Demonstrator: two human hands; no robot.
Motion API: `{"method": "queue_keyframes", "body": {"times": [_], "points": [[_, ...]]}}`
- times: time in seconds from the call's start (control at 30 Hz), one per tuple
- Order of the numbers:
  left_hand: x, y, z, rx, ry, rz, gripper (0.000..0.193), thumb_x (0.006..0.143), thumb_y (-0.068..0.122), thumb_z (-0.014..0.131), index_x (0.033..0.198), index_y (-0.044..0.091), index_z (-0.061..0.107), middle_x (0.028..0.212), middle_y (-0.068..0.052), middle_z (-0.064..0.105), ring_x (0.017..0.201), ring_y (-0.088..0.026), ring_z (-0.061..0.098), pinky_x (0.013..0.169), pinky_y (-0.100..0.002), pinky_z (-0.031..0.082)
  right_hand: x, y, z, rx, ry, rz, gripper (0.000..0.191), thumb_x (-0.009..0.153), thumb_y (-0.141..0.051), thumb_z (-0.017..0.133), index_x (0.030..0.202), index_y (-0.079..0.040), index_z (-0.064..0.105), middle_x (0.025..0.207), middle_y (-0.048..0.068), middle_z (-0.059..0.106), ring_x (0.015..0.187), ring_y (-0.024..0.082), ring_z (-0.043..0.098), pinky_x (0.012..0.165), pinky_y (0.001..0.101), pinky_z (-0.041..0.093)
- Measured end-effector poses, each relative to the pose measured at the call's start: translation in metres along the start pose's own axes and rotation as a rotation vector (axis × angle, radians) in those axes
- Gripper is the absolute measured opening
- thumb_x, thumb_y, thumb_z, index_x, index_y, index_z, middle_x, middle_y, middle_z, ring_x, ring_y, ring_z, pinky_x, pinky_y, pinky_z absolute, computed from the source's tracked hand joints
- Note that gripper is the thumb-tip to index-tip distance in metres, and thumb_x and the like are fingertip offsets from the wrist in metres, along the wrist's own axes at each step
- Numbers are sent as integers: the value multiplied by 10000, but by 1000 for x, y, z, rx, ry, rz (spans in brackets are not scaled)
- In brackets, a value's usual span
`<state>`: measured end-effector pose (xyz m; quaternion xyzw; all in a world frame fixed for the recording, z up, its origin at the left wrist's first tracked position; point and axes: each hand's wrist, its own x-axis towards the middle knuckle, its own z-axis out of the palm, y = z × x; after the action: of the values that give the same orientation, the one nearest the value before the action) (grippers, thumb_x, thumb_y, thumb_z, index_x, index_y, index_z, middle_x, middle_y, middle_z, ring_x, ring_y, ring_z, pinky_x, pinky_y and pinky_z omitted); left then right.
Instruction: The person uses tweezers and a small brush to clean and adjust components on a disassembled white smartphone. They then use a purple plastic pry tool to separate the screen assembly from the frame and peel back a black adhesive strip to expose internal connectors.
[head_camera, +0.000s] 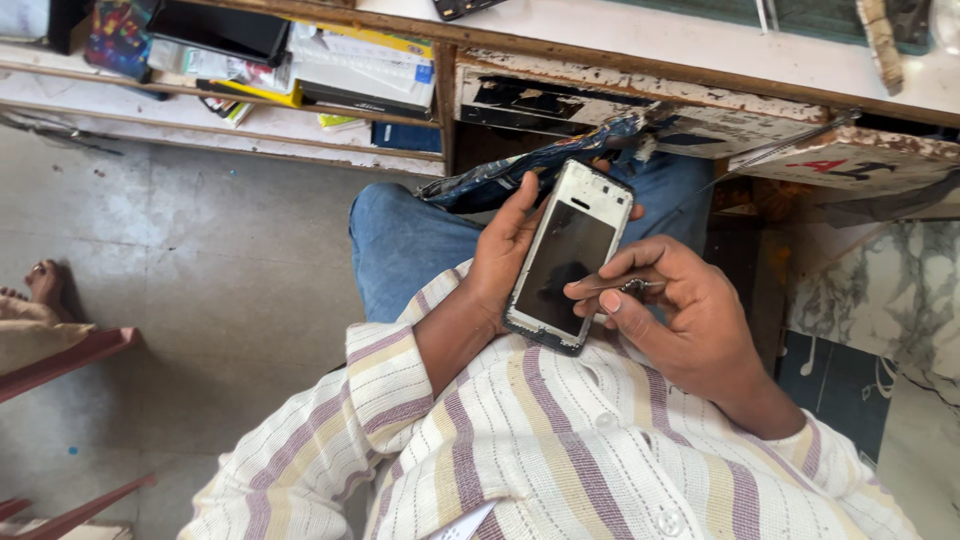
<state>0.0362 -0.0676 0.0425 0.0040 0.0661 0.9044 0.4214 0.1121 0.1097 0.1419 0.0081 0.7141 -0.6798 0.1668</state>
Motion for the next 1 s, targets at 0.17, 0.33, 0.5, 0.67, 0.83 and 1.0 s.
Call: {"method": "queue_keyframes", "body": {"times": [0.17, 0.33, 0.5, 0.67, 0.83, 1.0], "points": [[0, 0, -2, -141, -98, -8, 639, 1164, 555, 297, 1648, 140, 344, 1497, -330, 509, 1287, -343, 636, 1080, -441, 563, 5, -22, 9, -414, -86, -226, 146, 954, -113, 708, 1055, -8, 702, 1048, 86, 813, 951, 136, 806, 806, 266, 635], [2, -2, -2, -178, -122, -33, 636, 1159, 535, 291, 1669, 156, 299, 1497, -352, 490, 1339, -375, 599, 1126, -450, 534, 16, -34, 21, -534, -129, -320, 116, 827, -86, 784, 942, -63, 780, 918, 62, 745, 811, 140, 733, 678, 281, 575], [0, -3, -7, -179, -155, -43, 576, 1181, 497, 305, 1626, 131, 323, 1467, -345, 538, 1300, -368, 623, 1121, -444, 528, 22, -33, 28, -639, -194, -368, 156, 804, -110, 790, 956, -75, 784, 932, 42, 742, 852, 168, 730, 764, 328, 554], [-2, -3, -16, -47, 122, -79, 641, 1146, 491, 369, 1514, -21, 480, 1317, -244, 650, 1129, -289, 677, 1016, -381, 542, 21, -31, 27, -692, -168, -292, 159, 798, -126, 785, 953, -88, 789, 919, 53, 707, 814, 170, 725, 692, 308, 561], [-1, -7, -20, -45, 173, -87, 582, 1125, 450, 408, 1417, -36, 542, 1263, -208, 673, 1095, -267, 684, 1000, -369, 550, 26, -28, 24, -684, -193, -348, 144, 816, -156, 791, 942, -90, 771, 933, 40, 706, 806, 158, 723, 664, 305, 566], [5, -8, -15, 8, 184, -115, 541, 1119, 403, 409, 1438, -12, 545, 1306, -203, 657, 1127, -255, 674, 1032, -358, 536, 38, -23, 19, -694, -278, -466, 141, 817, -135, 795, 947, -88, 769, 966, 51, 693, 875, 178, 705, 719, 319, 562]]}}
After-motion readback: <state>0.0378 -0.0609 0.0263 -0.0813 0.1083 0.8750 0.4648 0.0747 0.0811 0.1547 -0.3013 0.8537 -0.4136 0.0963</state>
